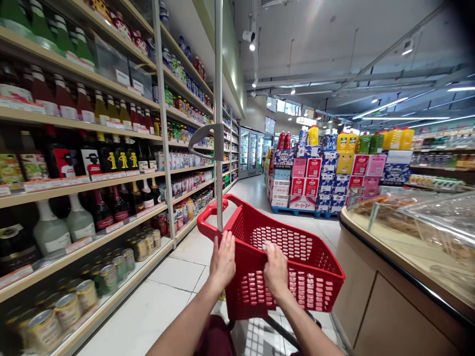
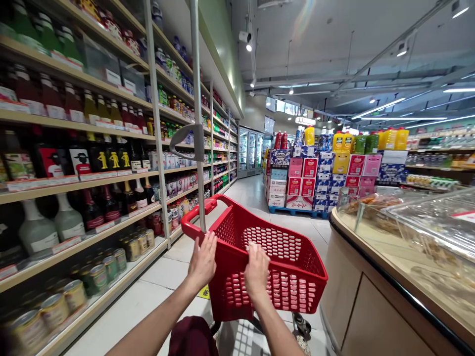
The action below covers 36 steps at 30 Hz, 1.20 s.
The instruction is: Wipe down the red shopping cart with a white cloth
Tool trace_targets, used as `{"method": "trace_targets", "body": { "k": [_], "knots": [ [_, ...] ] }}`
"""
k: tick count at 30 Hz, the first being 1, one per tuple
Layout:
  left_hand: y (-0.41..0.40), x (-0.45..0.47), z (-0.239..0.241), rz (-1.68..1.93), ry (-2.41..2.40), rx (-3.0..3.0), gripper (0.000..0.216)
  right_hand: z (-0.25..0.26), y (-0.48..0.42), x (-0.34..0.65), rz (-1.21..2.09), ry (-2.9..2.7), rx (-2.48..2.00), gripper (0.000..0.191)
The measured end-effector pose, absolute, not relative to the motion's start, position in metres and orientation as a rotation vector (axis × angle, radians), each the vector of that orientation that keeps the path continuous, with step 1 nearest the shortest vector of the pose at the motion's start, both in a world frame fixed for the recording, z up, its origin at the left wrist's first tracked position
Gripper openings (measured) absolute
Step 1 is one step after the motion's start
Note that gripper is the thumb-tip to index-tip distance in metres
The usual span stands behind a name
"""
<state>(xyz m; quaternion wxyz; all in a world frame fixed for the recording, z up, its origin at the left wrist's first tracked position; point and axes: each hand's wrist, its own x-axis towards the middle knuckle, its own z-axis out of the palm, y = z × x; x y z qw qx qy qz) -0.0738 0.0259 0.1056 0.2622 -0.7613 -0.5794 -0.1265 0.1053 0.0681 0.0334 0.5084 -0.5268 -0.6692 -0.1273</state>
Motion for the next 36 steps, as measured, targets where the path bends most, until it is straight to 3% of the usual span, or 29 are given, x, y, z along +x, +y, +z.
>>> {"method": "trace_targets", "body": {
  "k": [4, 7, 12, 15, 20, 25, 31, 36],
  "knots": [
    [0.027, -0.093, 0.106, -0.409, -1.58, -1.945, 0.06, 0.081, 0.072, 0.018, -0.143, -1.78, -0.999, 0.054],
    [0.025, -0.099, 0.099, -0.451, -1.606, -1.884, 0.06, 0.095, 0.075, 0.011, -0.139, -1.844, -0.898, 0.048],
    [0.024, -0.092, 0.095, -0.439, -1.574, -1.933, 0.069, 0.052, 0.076, 0.098, -0.266, -1.754, -1.093, 0.04],
    [0.028, -0.073, 0.098, -0.413, -1.53, -1.989, 0.069, 0.033, 0.073, 0.116, -0.314, -1.646, -1.204, 0.046],
    [0.036, -0.041, 0.098, -0.281, -1.534, -2.118, 0.062, 0.036, 0.069, 0.104, -0.339, -1.817, -1.031, 0.06],
    [0.037, -0.03, 0.096, -0.241, -1.559, -2.167, 0.062, 0.019, 0.066, 0.182, -0.435, -1.704, -1.275, 0.045],
    [0.035, 0.005, 0.093, -0.184, -1.513, -2.305, 0.057, 0.011, 0.064, 0.184, -0.472, -1.789, -1.26, 0.058],
    [0.033, 0.017, 0.093, -0.166, -1.51, -2.327, 0.059, -0.003, 0.06, 0.235, -0.472, -1.678, -1.386, 0.051]
  ]
}}
